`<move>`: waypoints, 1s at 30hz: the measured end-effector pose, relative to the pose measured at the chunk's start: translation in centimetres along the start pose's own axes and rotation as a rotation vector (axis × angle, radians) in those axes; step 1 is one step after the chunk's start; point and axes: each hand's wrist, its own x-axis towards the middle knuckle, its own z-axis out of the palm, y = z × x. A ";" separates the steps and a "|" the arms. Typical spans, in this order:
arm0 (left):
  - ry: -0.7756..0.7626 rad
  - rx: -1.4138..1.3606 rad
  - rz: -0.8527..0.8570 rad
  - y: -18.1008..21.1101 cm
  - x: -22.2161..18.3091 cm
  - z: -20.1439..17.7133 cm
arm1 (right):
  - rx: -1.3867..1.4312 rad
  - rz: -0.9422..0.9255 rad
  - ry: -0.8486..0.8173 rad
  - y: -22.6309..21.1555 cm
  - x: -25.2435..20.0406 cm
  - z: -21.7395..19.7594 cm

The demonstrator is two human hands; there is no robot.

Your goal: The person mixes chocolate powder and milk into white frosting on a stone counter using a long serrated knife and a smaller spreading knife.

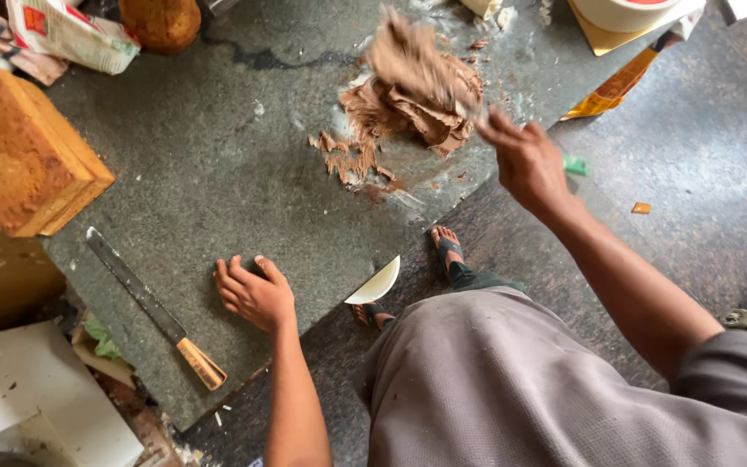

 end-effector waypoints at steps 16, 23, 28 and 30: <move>-0.004 -0.018 -0.023 0.2 -0.3 -0.3 | 0.583 0.875 -0.135 11.3 -7.5 4.5; 0.039 0.040 -0.072 1.6 0.0 0.2 | 0.615 0.845 -0.145 -1.1 -15.0 6.4; 0.027 0.057 -0.049 1.8 0.4 -0.1 | 0.471 0.779 -0.263 -5.3 -11.6 7.6; 0.020 0.062 -0.051 1.7 0.4 -0.1 | 0.466 0.631 -0.315 -6.6 -10.3 8.9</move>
